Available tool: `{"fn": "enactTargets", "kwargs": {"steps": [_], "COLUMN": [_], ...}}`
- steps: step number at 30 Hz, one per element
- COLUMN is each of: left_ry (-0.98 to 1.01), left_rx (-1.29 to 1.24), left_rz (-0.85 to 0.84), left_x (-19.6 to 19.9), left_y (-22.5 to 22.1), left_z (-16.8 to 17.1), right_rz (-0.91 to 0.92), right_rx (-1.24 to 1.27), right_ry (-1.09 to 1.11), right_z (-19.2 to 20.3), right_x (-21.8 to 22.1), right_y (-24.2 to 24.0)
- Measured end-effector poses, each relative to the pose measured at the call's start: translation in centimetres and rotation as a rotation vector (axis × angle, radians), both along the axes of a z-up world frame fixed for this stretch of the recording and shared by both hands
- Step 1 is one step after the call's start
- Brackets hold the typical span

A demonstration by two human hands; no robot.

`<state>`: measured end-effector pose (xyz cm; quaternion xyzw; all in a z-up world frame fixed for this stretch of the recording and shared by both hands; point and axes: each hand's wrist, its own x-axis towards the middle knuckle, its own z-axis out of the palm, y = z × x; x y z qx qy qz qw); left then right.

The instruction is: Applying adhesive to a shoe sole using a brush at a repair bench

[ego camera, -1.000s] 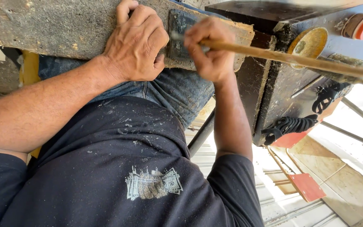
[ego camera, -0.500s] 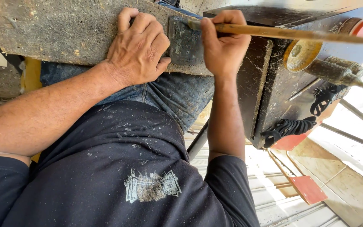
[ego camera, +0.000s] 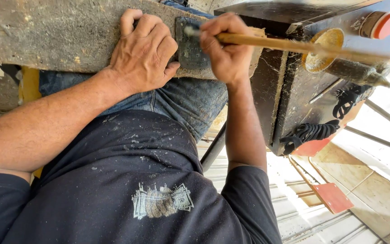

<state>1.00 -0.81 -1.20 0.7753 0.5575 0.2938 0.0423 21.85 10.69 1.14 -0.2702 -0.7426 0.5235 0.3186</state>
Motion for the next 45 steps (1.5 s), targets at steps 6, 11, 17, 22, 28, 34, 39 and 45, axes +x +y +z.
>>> {"fn": "enactTargets", "kwargs": {"steps": [6, 11, 17, 22, 28, 34, 39, 45], "left_ry": [-0.002, -0.019, -0.020, -0.062, -0.049, -0.197, -0.235, -0.152], "left_rx": [0.005, 0.025, 0.026, 0.055, -0.049, 0.020, 0.106, 0.096], "left_rz": [-0.002, -0.005, -0.002, -0.015, -0.045, -0.051, -0.043, -0.039], "left_x": [0.0, -0.1, 0.0, 0.0, -0.4, -0.4, -0.4, -0.4], "left_y": [0.1, 0.2, 0.1, 0.3, -0.1, -0.1, 0.1, 0.1], "left_z": [0.0, 0.2, 0.2, 0.5, 0.3, 0.0, 0.7, 0.0], "right_rz": [-0.002, -0.044, -0.034, 0.001, 0.245, 0.129, 0.313, 0.298], "right_rx": [-0.134, -0.070, -0.046, -0.047, -0.038, 0.158, -0.079, 0.044], "right_ry": [0.199, -0.002, 0.057, -0.007, -0.260, -0.110, -0.116, -0.181], "right_z": [0.1, 0.8, 0.7, 0.9, 2.6, 2.0, 2.2, 1.4], "right_x": [-0.1, -0.4, -1.5, -1.8, -1.0, 0.2, 1.6, 1.6], "right_y": [0.2, -0.3, 0.4, 1.1, -0.3, -0.9, -1.0, -1.7]}}
